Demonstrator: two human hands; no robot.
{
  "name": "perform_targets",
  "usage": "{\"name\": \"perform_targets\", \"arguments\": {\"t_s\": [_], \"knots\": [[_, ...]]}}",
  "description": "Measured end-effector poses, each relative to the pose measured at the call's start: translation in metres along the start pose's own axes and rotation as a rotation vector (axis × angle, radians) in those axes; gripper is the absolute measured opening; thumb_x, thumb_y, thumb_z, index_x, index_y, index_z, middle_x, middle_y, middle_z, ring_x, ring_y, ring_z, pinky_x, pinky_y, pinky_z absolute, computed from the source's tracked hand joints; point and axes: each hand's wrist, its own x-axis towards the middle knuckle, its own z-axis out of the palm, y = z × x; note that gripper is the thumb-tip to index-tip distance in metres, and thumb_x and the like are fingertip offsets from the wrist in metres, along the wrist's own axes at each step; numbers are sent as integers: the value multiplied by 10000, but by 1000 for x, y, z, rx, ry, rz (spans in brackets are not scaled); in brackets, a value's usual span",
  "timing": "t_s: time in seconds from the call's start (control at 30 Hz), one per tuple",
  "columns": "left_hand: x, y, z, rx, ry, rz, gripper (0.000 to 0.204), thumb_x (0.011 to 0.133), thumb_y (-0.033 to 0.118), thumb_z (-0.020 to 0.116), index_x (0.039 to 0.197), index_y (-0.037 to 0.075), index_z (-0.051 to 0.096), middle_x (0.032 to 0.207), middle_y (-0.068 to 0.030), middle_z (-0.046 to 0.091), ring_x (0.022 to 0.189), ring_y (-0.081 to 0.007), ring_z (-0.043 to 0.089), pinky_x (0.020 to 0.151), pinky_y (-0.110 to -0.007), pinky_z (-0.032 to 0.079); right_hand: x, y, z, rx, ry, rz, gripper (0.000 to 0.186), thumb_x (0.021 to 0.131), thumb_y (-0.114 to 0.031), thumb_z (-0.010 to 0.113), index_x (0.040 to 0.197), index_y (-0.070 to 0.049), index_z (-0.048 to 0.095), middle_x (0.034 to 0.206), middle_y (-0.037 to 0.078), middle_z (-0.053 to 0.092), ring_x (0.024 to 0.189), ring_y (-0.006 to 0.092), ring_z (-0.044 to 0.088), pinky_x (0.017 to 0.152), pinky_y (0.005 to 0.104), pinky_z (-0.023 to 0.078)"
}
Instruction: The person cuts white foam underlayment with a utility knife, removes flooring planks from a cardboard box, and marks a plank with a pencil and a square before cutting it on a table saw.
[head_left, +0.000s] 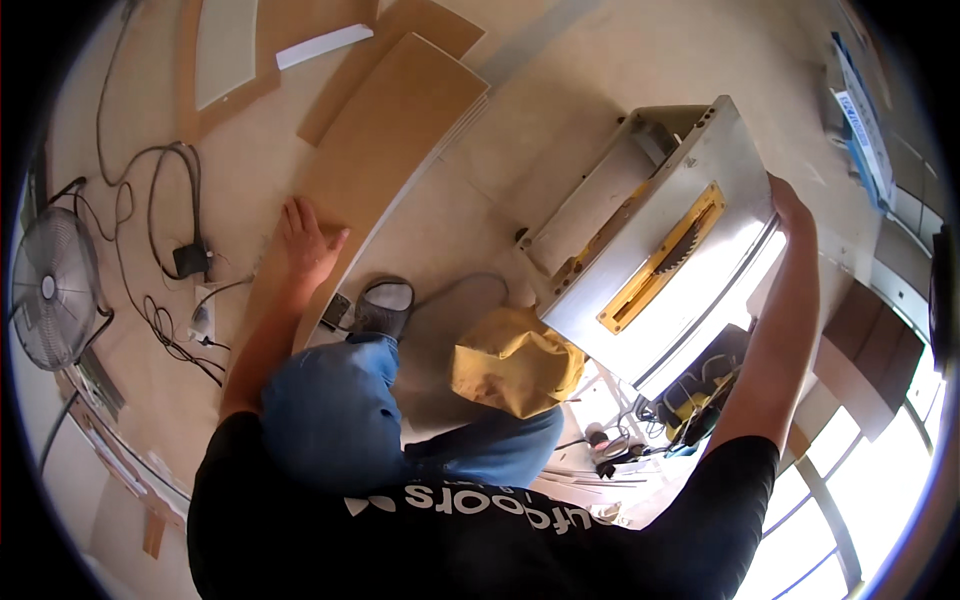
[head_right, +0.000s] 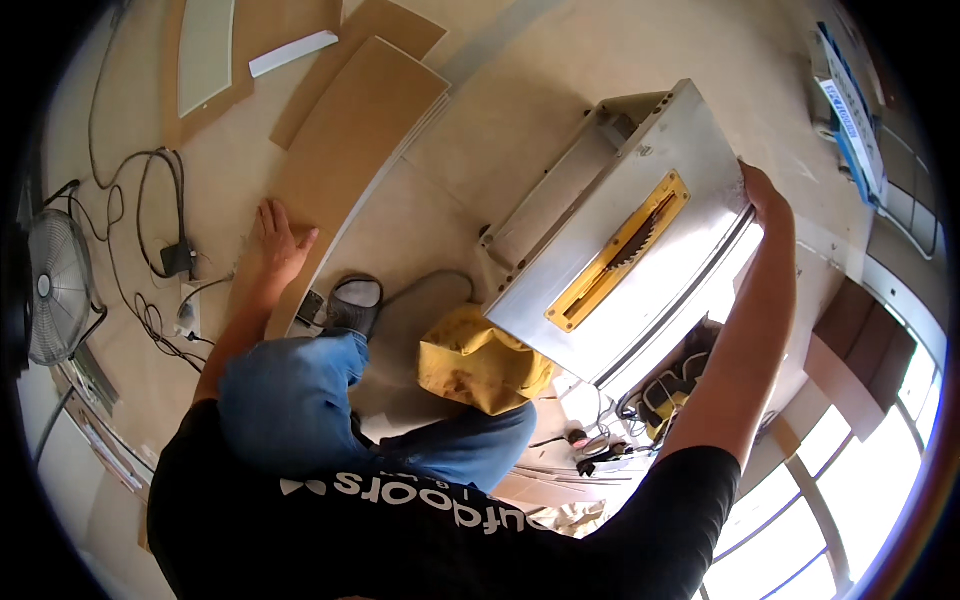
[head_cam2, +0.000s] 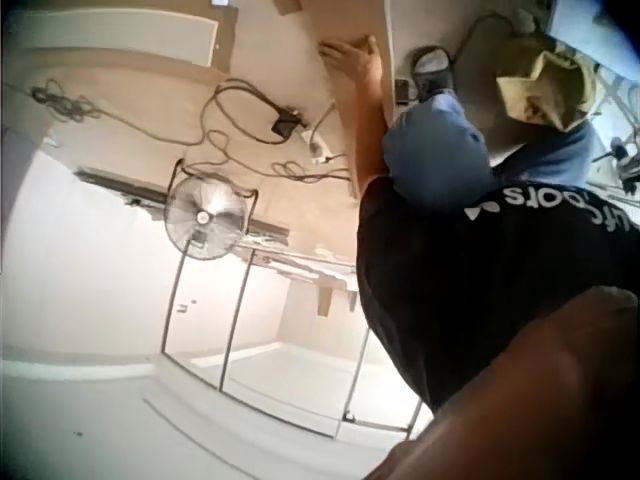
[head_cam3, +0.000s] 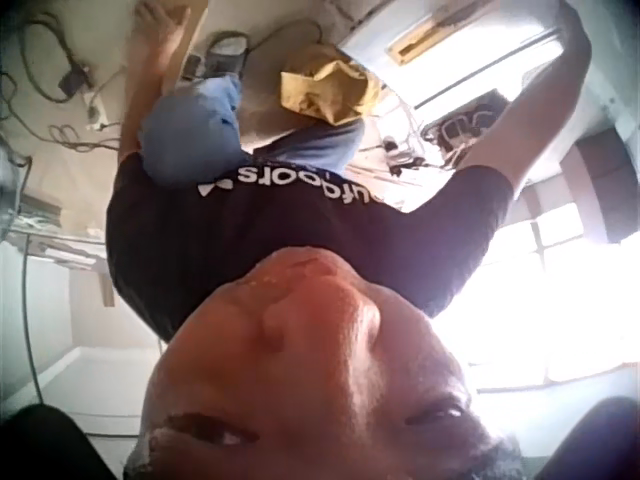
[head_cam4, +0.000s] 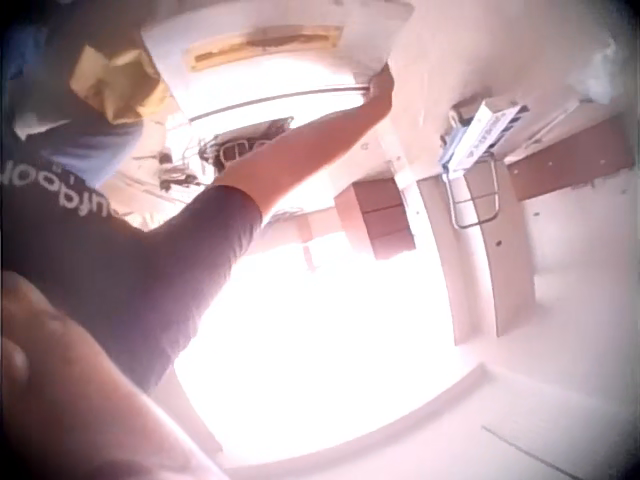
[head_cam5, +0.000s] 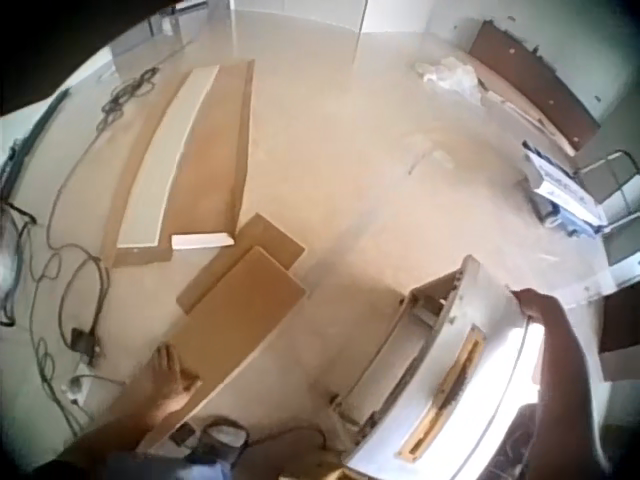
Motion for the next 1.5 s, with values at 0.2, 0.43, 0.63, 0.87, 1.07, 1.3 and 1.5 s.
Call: {"name": "perform_targets", "arguments": {"t_s": [0.2, 0.43, 0.63, 0.87, 1.07, 1.3, 1.5], "knots": [[-8, 28, -12, 63, -123, 62, 1045, 887, 461, 751, 1602, -55, 189, 1657, -332, 136, 1529, -497, 182, 1204, -583, 272, -4, -6, -7, -18, -18, 166, 694, 995, -496, 545, 1398, 69, 550, 1282, 265, 657, 1113, 332, 676, 983, 392, 531], [9, -45, 2, -190, -39, 117, 719, 914, 385, 751, 1435, -12, 456, 1358, -265, 558, 1239, -447, 539, 1039, -513, 460, 3, 30, -44, -343, 593, -376, 532, 973, -445, 629, 1357, -78, 645, 1235, 118, 705, 1119, 262, 664, 999, 368, 488], [-9, -103, 2, -224, -120, -90, 428, 927, 346, 727, 1097, -35, 631, 1048, -256, 672, 968, -435, 648, 848, -491, 521, -138, 116, 89, 1133, 990, -562, 357, 980, -281, 640, 1283, -93, 650, 1183, 26, 669, 1126, 173, 601, 973, 336, 439], [8, -89, -19, -351, -610, -46, 533, 960, 458, 678, 1011, -70, 632, 973, -316, 668, 861, -446, 628, 769, -510, 499, -375, 303, 271, 1649, 1065, -258, 182, 987, -297, 657, 1082, -143, 642, 894, -56, 598, 811, 108, 537, 747, 298, 408], [-10, -114, 28, -393, -438, 31, 551, 1023, 467, 582, 1029, -82, 632, 986, -324, 670, 876, -448, 628, 778, -510, 495, -505, 380, 397, 1796, 1042, -142, 267, 983, -172, 609, 1235, -83, 603, 988, -2, 617, 868, 139, 581, 713, 265, 456], [10, -126, -72, -613, -59, -26, 640, 1098, 485, 442, 1140, -122, 640, 1093, -334, 685, 1010, -424, 656, 887, -477, 502, -571, 336, 387, 1680, 992, -433, 217, 1027, -114, 587, 1224, -27, 601, 1046, 53, 628, 882, 142, 620, 786, 275, 488], [77, -79, -348, -795, -31, 216, 918, 1015, 693, 462, 1531, -65, 410, 1590, -204, 443, 1461, -304, 421, 1193, -417, 349, -576, 204, 342, 1483, 726, -635, 198, 1022, -138, 623, 1193, -43, 652, 1026, 30, 666, 959, 123, 636, 876, 279, 520]]}}
